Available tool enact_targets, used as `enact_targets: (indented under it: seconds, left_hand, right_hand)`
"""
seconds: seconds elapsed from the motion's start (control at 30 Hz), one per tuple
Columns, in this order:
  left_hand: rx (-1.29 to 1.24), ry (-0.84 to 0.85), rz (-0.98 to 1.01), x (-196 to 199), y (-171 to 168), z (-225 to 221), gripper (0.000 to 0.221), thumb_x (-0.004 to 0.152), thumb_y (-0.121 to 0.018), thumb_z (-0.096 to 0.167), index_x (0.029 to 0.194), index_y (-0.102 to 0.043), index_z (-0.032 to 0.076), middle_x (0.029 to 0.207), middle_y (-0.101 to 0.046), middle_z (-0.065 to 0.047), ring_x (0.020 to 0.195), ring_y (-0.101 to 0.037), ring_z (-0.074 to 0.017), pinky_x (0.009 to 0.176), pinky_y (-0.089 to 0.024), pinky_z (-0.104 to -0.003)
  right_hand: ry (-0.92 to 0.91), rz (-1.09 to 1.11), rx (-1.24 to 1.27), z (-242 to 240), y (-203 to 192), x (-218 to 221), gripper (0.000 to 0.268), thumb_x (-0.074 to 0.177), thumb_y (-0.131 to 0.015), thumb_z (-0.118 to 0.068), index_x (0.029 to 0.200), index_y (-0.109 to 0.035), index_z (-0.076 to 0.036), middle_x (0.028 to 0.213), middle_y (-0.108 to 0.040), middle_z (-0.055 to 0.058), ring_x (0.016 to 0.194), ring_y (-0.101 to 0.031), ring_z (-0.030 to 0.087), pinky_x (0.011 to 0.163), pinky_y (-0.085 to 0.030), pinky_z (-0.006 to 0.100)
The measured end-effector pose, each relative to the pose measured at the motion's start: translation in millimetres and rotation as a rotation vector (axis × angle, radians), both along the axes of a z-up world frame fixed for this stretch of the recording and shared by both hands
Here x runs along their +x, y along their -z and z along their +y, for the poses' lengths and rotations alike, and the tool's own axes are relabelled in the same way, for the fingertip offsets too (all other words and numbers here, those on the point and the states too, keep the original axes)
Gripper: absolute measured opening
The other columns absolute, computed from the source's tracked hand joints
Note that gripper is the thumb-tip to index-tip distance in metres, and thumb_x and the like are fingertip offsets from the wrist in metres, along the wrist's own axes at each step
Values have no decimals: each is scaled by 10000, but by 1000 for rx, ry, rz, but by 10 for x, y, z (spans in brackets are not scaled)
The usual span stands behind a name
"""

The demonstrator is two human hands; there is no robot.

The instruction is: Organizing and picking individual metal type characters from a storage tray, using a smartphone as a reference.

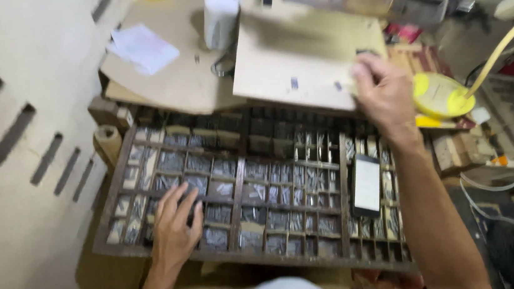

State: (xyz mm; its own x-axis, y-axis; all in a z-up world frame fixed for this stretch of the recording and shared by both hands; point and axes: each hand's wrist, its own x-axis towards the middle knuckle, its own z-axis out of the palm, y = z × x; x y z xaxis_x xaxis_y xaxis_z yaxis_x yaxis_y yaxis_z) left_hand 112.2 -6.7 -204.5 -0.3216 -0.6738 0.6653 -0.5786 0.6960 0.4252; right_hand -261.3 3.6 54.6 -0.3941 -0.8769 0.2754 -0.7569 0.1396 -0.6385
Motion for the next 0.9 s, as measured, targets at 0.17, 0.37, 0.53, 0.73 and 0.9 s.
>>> enact_targets:
  seconds: [0.17, 0.37, 0.53, 0.73, 0.9]
  left_hand:
    - [-28, 30, 61, 27, -113, 170, 91, 921, -756, 37, 987, -708, -5, 1174, -702, -187, 1154, -652, -377, 1047, -532, -446]
    - [11, -5, 185, 48, 83, 167, 204, 923, -837, 126, 773, -706, 85, 972, -751, -28, 1010, -737, -313, 944, -579, -422]
    - [62, -115, 249, 219, -22, 335, 225, 934, -622, -70, 1061, -769, 43, 1089, -737, -102, 1030, -724, -331, 932, -565, -434]
    - [-73, -90, 83, 196, -22, 453, 342, 910, -576, -163, 1173, -766, -53, 1106, -732, -203, 990, -708, -374, 940, -556, -449]
    - [-113, -53, -50, 167, 58, 464, 248, 996, -601, -160, 1190, -747, -109, 1120, -734, -228, 1035, -712, -366, 968, -541, -450]
  right_hand:
    - [-128, 376, -332, 831, 325, 304, 190, 1147, -662, 21, 980, -724, 85, 849, -679, 147, 762, -576, 225, 694, -451, 348]
    - [-192, -20, 131, 1535, 1696, 353, 85, 931, -779, -142, 951, -804, -63, 750, -728, 142, 690, -699, 315, 707, -537, 415]
    - [-146, -32, 120, 1933, 2183, 438, 55, 906, -776, -120, 949, -782, -86, 809, -745, 142, 816, -731, 349, 753, -552, 426]
    - [7, -94, -68, 2174, 2573, 342, 123, 883, -794, -187, 827, -713, -114, 724, -673, 31, 645, -620, 184, 639, -489, 313]
    - [-7, -136, -177, 2097, 2466, 322, 206, 934, -722, -177, 756, -656, -97, 660, -562, -2, 596, -501, 117, 598, -404, 274]
